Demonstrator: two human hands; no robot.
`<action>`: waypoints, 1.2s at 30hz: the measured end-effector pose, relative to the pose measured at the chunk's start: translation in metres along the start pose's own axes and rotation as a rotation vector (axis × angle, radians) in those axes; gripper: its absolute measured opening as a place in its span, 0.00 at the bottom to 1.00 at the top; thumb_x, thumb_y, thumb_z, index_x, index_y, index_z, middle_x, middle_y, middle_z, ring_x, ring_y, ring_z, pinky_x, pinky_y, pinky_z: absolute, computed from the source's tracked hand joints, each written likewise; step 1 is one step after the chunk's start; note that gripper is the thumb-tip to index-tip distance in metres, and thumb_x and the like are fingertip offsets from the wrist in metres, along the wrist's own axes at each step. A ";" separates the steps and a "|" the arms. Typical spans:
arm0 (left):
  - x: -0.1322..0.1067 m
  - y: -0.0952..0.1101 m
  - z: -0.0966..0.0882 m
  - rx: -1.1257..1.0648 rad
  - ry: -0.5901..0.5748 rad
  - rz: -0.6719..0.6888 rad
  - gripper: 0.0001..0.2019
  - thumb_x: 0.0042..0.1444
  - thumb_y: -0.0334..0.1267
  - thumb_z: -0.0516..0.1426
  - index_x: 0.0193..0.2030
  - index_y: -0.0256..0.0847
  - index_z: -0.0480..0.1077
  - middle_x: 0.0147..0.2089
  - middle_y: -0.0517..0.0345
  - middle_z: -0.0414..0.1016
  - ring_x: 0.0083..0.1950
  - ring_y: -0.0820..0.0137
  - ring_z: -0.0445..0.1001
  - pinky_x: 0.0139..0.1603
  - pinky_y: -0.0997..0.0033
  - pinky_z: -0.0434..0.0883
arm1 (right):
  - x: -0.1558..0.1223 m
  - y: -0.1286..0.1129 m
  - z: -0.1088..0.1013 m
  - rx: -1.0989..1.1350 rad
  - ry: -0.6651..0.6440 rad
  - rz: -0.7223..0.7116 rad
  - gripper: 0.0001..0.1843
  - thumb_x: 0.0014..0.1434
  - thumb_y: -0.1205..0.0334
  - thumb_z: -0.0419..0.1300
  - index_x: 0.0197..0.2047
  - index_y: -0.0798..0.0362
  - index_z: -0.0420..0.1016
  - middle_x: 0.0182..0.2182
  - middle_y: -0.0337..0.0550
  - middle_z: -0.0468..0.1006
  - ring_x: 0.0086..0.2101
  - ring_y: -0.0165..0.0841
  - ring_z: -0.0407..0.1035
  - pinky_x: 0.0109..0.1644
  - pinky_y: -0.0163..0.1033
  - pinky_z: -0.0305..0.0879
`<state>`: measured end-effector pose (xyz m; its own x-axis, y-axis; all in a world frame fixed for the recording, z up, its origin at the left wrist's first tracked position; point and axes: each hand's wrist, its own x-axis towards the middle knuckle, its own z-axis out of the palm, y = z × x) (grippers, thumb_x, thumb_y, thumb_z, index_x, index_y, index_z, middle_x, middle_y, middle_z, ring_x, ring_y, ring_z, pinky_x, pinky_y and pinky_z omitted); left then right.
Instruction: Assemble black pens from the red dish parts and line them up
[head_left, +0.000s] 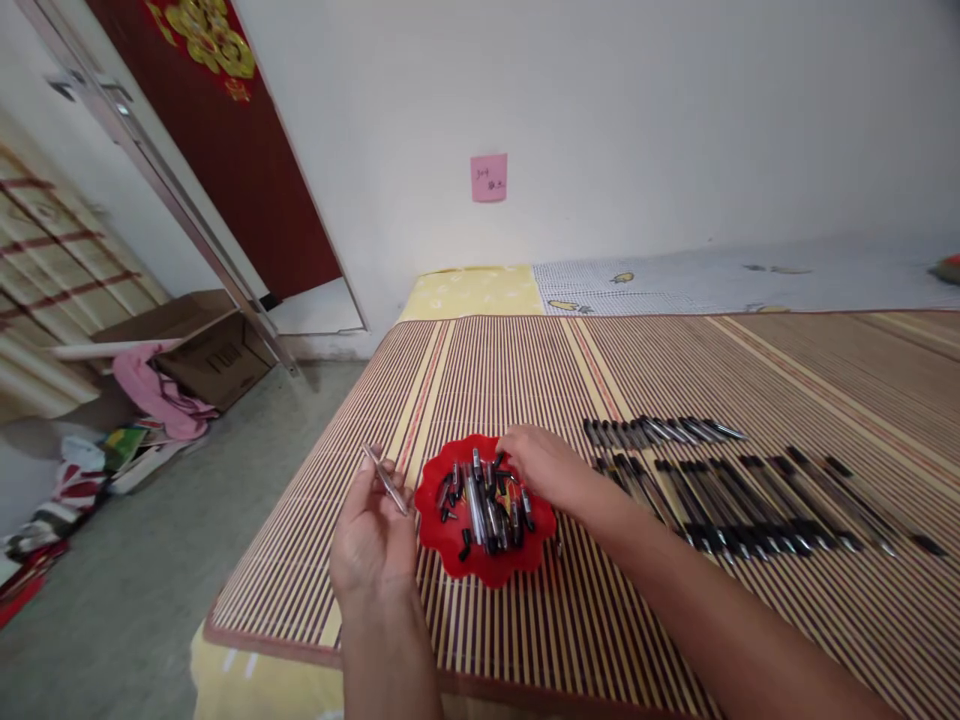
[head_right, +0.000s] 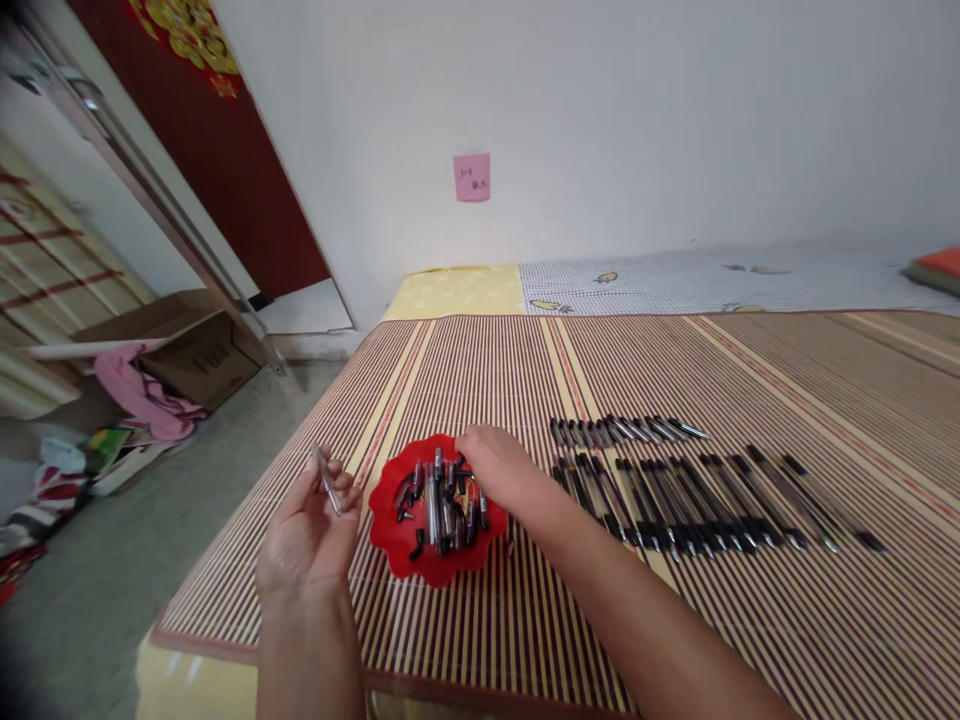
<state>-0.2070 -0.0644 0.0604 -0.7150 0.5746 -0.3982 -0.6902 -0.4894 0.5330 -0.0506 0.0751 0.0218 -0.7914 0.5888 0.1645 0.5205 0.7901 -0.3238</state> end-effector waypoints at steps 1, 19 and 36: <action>0.000 -0.001 0.000 0.008 -0.006 -0.005 0.10 0.65 0.28 0.51 0.39 0.33 0.74 0.27 0.59 0.70 0.23 0.78 0.67 0.23 0.82 0.66 | 0.003 -0.003 0.006 -0.044 -0.012 -0.019 0.14 0.57 0.81 0.56 0.32 0.56 0.79 0.33 0.48 0.78 0.35 0.38 0.70 0.39 0.41 0.65; -0.014 -0.054 0.001 0.498 -0.712 -0.289 0.12 0.54 0.36 0.66 0.45 0.34 0.76 0.28 0.58 0.73 0.23 0.81 0.64 0.23 0.83 0.61 | -0.072 0.005 -0.022 1.306 0.358 0.284 0.12 0.61 0.57 0.63 0.47 0.51 0.73 0.35 0.43 0.81 0.32 0.33 0.77 0.40 0.42 0.73; -0.030 -0.073 0.005 0.732 -0.909 -0.247 0.08 0.55 0.37 0.66 0.41 0.39 0.79 0.29 0.61 0.69 0.26 0.79 0.61 0.27 0.79 0.59 | -0.080 -0.006 -0.023 1.519 0.425 0.245 0.13 0.62 0.56 0.64 0.49 0.49 0.74 0.41 0.45 0.82 0.39 0.34 0.76 0.47 0.42 0.73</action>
<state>-0.1347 -0.0431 0.0370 -0.0274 0.9991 -0.0329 -0.3598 0.0209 0.9328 0.0172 0.0276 0.0320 -0.4626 0.8780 0.1232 -0.3780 -0.0696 -0.9232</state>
